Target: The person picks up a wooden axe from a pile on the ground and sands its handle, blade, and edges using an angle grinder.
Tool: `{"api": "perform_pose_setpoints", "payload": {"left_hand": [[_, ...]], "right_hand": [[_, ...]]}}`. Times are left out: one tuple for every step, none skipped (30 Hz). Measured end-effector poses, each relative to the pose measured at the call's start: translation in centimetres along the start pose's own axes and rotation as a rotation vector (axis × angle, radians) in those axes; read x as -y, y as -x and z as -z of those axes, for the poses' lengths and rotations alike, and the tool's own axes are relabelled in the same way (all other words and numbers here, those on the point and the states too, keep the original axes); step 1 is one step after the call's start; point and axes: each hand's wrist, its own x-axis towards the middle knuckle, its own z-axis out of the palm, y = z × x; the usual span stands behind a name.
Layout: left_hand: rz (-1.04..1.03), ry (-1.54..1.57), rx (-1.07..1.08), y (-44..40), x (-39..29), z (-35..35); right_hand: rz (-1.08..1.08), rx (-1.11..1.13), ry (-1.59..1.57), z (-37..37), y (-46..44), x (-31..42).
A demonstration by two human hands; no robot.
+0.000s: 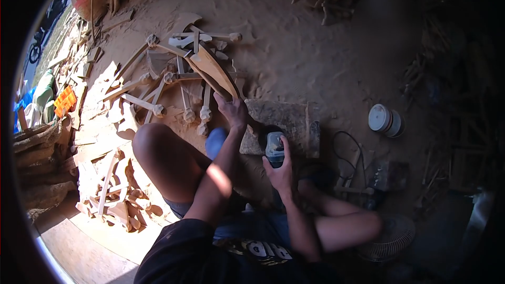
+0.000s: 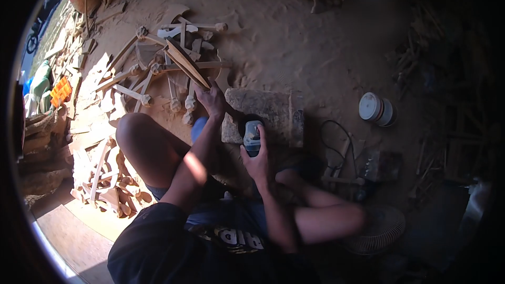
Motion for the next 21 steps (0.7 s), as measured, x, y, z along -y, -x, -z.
{"api": "perform_pose_setpoints", "payload": {"left_hand": [[0.015,0.016,0.001,-0.2,0.4,0.1],[0.028,0.031,0.003,-0.4,0.8,0.1],[0.041,0.048,0.005,-0.7,1.3,0.2],[0.097,0.066,0.029,-1.0,2.4,0.3],[0.155,0.081,0.054,-1.3,3.4,0.5],[0.006,-0.094,0.05,-1.3,4.0,0.7],[-0.141,-0.273,0.019,-1.3,4.6,0.9],[-0.498,-0.642,-0.046,-1.1,5.2,1.3],[-0.482,-0.641,-0.05,-0.9,4.8,1.5],[-0.466,-0.641,-0.053,-0.6,3.8,1.7],[-0.079,-0.267,0.004,0.1,2.7,1.3],[0.304,0.113,0.06,0.3,1.7,1.1],[0.194,0.059,0.094,0.3,3.8,1.0],[0.086,0.006,0.128,0.4,5.8,1.0],[0.037,-0.015,0.158,0.5,6.1,1.0],[-0.012,-0.035,0.186,0.6,6.5,1.0],[-0.001,-0.023,0.207,0.8,6.9,1.1],[0.013,-0.011,0.201,1.0,7.1,1.0],[0.028,0.002,0.194,1.2,6.7,1.0],[0.047,0.016,0.161,1.6,5.4,0.7],[0.067,0.031,0.129,1.7,4.4,0.4]], "right_hand": [[0.003,-0.018,0.001,-0.2,0.2,-0.6],[0.007,-0.037,0.002,-0.4,0.2,-1.1],[0.03,-0.059,-0.036,-0.4,0.1,-1.4],[0.052,-0.082,-0.073,-0.3,-0.1,-1.6],[0.072,-0.103,-0.111,0.0,-0.3,-1.8],[0.062,-0.097,-0.121,0.4,-0.5,-1.3],[0.055,-0.091,-0.132,0.9,-0.6,-0.7],[0.049,-0.083,-0.144,1.3,-0.9,-0.3],[0.099,-0.095,-0.137,1.2,-1.3,-0.7],[0.084,-0.083,-0.149,1.2,-1.7,-0.6],[0.07,-0.07,-0.159,1.3,-2.0,-0.6],[0.056,-0.056,-0.17,1.3,-2.2,-0.5],[0.049,-0.039,-0.16,1.4,-2.3,-0.5],[0.042,-0.021,-0.148,1.5,-2.4,-0.5],[0.033,-0.004,-0.134,1.6,-2.4,-0.5],[0.039,-0.022,-0.097,1.6,-2.3,-0.5],[0.045,-0.038,-0.06,1.7,-2.0,-0.5],[0.052,-0.056,-0.025,1.8,-1.8,-0.4],[0.052,-0.062,-0.019,2.0,-1.5,-0.3],[0.052,-0.071,-0.015,2.3,-1.3,0.1],[0.052,-0.08,-0.01,2.5,-1.3,0.5]]}}
